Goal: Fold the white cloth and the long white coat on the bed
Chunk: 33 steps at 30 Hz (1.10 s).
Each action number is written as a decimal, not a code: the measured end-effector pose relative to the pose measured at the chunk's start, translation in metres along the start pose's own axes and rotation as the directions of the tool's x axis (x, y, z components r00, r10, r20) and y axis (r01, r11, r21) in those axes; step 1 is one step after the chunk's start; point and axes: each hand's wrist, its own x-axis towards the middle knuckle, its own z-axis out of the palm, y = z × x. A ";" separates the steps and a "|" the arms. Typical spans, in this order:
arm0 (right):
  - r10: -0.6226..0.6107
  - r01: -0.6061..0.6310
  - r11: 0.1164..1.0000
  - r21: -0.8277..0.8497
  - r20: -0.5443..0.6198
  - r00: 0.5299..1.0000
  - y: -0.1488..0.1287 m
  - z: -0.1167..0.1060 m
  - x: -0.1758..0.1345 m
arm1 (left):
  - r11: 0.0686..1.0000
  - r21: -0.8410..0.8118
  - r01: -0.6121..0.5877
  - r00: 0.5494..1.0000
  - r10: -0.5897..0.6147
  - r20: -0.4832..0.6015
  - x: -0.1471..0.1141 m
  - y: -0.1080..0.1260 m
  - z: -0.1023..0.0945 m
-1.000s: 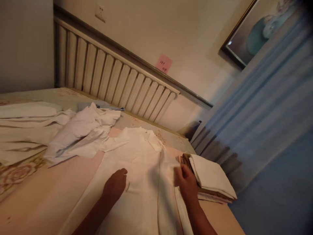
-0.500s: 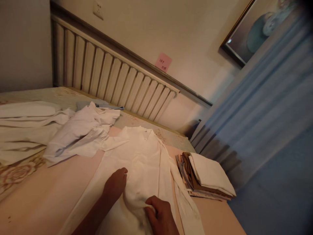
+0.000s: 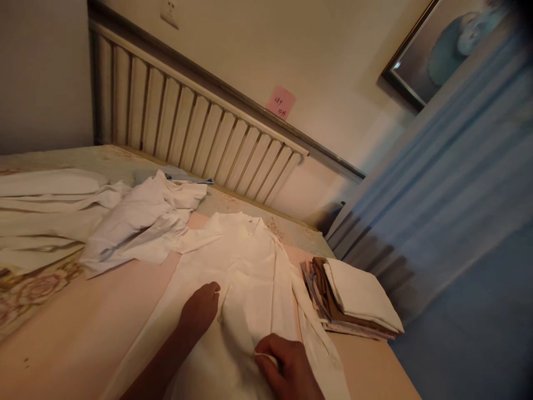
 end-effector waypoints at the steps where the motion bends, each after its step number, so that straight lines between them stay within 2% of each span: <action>1: 0.002 -0.002 1.000 0.001 0.019 1.000 -0.005 -0.011 0.001 | 1.000 0.000 0.007 1.000 -0.007 0.004 0.000 0.001 -0.001; 5: -0.029 0.030 0.998 -0.060 0.009 1.000 -0.023 -0.048 0.004 | 1.000 0.002 0.023 1.000 -0.023 0.014 0.000 0.002 -0.001; 8: -0.083 0.083 0.987 -0.138 0.003 0.997 -0.029 -0.055 0.000 | 1.000 -0.002 0.017 1.000 -0.017 0.008 0.000 0.001 0.001; 13: -0.036 0.064 0.986 -0.155 0.178 0.983 -0.021 -0.028 -0.005 | 1.000 -0.010 0.006 1.000 -0.006 0.006 -0.001 0.000 0.001; 16: 0.009 0.020 0.993 -0.120 0.234 0.972 -0.006 -0.009 -0.007 | 1.000 -0.011 0.003 1.000 -0.003 0.013 -0.001 0.000 0.001; 22: 0.129 -0.127 0.992 -0.025 0.265 0.956 0.033 0.006 -0.014 | 1.000 0.001 -0.003 1.000 0.003 0.001 -0.001 0.002 0.001; 27: 0.134 -0.169 0.981 0.100 0.290 0.948 0.061 0.008 -0.025 | 1.000 0.002 -0.022 1.000 0.022 -0.016 -0.004 0.003 0.000; 30: 0.186 -0.280 0.933 0.225 0.364 0.913 0.070 0.006 -0.031 | 1.000 0.000 -0.024 0.999 0.024 -0.028 -0.004 0.002 0.002; 33: 0.200 -0.396 0.810 0.432 0.432 0.879 0.077 0.006 -0.032 | 0.999 -0.021 -0.040 0.997 0.038 -0.062 -0.004 0.002 0.003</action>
